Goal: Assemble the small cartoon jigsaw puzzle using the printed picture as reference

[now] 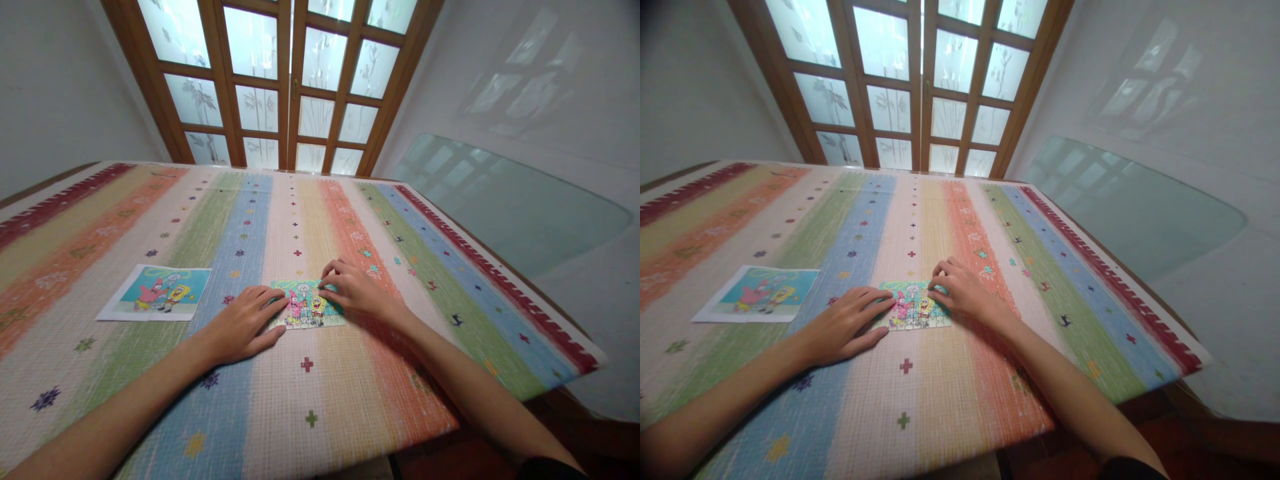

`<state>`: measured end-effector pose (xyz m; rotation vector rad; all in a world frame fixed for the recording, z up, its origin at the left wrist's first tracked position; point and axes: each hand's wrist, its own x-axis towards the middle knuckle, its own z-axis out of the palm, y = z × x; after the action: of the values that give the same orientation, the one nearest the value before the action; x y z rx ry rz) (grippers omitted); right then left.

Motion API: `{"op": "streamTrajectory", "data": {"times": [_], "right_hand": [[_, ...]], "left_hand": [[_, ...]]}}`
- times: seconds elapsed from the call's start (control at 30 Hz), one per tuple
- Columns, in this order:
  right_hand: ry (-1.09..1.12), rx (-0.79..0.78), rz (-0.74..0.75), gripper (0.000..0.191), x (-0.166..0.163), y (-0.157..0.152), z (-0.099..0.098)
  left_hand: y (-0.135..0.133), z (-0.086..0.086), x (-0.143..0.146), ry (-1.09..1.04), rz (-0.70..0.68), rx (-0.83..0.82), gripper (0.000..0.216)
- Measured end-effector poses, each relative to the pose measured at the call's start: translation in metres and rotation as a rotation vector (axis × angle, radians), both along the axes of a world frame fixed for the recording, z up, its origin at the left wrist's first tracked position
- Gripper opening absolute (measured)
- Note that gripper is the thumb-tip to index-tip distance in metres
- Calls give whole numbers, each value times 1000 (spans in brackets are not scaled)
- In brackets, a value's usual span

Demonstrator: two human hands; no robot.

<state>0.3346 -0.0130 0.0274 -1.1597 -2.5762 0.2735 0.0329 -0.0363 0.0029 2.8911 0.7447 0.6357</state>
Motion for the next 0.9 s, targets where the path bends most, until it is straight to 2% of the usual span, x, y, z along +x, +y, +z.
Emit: {"op": "streamTrajectory", "data": {"times": [0.33,0.6,0.67,0.8,0.9], "right_hand": [[94,-116,-39,10,5,2,-4],[116,-50,-16,17,9,-8,-3],[103,-46,0,26,12,-11,-1],[62,-93,-5,67,18,-15,3],[58,-131,-19,87,21,-18,6]], "left_hand": [[-1,1,0,5,4,-3,36],[0,-1,-1,-1,2,12,37],[0,-2,-1,-5,5,11,39],[-1,-2,-1,-37,39,-12,45],[-2,0,-1,-72,123,-18,52]]}}
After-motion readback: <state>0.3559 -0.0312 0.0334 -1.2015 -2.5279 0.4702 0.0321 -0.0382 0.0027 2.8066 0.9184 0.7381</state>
